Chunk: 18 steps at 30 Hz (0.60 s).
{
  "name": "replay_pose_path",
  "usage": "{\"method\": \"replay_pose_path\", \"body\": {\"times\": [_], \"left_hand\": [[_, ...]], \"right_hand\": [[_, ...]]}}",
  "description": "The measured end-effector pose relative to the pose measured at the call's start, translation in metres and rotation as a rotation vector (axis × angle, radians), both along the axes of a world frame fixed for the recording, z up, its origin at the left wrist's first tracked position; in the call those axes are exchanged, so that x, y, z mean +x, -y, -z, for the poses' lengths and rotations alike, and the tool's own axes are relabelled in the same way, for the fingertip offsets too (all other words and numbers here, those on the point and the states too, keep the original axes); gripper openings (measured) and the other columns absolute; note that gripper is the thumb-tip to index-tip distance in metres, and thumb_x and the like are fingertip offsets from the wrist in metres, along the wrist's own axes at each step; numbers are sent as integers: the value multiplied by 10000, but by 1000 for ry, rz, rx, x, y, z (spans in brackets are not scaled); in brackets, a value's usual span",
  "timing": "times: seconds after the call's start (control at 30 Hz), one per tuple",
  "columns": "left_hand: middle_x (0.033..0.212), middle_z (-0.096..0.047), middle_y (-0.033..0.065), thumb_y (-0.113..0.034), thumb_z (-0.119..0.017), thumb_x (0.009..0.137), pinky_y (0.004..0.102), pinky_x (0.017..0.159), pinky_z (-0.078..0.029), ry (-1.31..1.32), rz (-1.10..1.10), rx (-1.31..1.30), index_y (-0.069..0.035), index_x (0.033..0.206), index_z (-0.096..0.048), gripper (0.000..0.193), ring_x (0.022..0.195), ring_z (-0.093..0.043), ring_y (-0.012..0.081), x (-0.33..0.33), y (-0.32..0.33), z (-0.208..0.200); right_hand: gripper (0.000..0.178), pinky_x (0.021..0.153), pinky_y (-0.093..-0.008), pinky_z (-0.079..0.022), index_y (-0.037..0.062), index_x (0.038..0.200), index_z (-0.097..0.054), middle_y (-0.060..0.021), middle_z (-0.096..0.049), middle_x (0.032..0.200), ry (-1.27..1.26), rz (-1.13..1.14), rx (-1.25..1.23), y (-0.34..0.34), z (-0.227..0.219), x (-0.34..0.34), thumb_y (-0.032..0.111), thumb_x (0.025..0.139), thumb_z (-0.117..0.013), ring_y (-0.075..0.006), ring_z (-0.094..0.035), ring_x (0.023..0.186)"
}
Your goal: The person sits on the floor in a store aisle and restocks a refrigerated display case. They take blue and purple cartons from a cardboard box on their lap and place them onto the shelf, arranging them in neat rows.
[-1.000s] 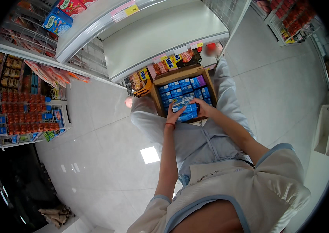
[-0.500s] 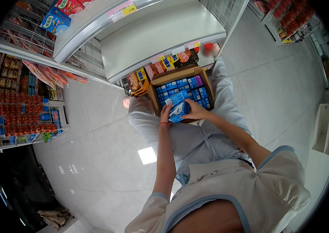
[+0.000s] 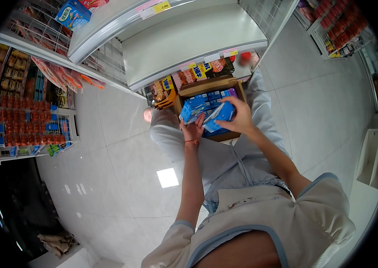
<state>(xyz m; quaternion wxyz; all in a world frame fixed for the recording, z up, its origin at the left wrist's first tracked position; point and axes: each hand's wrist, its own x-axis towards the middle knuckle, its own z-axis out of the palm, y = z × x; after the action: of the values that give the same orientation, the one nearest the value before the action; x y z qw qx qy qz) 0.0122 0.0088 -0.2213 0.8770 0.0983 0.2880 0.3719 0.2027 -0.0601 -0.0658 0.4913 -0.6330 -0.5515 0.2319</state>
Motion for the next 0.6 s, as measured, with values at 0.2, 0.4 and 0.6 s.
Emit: {"method": "replay_pose_path", "body": {"times": [0.2, 0.4, 0.6], "left_hand": [[1078, -570, 121, -629, -528, 671, 391, 893, -429, 114, -97, -68, -30, 1155, -452, 773, 991, -559, 226, -1, 2, -5], [1035, -590, 134, -599, -538, 682, 393, 904, -428, -1, 58, -30, -42, 1179, -447, 753, 927, -585, 238, -1, 5, -3], [1054, -586, 144, -573, -544, 703, 371, 916, -419, -56, 227, 2, -46, 1182, -456, 718, 882, -598, 217, -4, 5, 14]], "right_hand": [[421, 527, -183, -436, 12, 1020, -546, -24, -535, 756, -526, 97, 124, -11, -15, 15, 82, 650, -735, -64, -524, 644], [341, 406, -199, -435, -19, 920, -585, -56, -565, 707, -503, 123, -225, -21, -30, 6, 205, 695, -709, -91, -555, 544], [465, 396, -238, -448, -37, 1000, -536, -148, -569, 844, -160, 85, -674, -26, -45, 14, 335, 747, -656, -150, -587, 552]]}}
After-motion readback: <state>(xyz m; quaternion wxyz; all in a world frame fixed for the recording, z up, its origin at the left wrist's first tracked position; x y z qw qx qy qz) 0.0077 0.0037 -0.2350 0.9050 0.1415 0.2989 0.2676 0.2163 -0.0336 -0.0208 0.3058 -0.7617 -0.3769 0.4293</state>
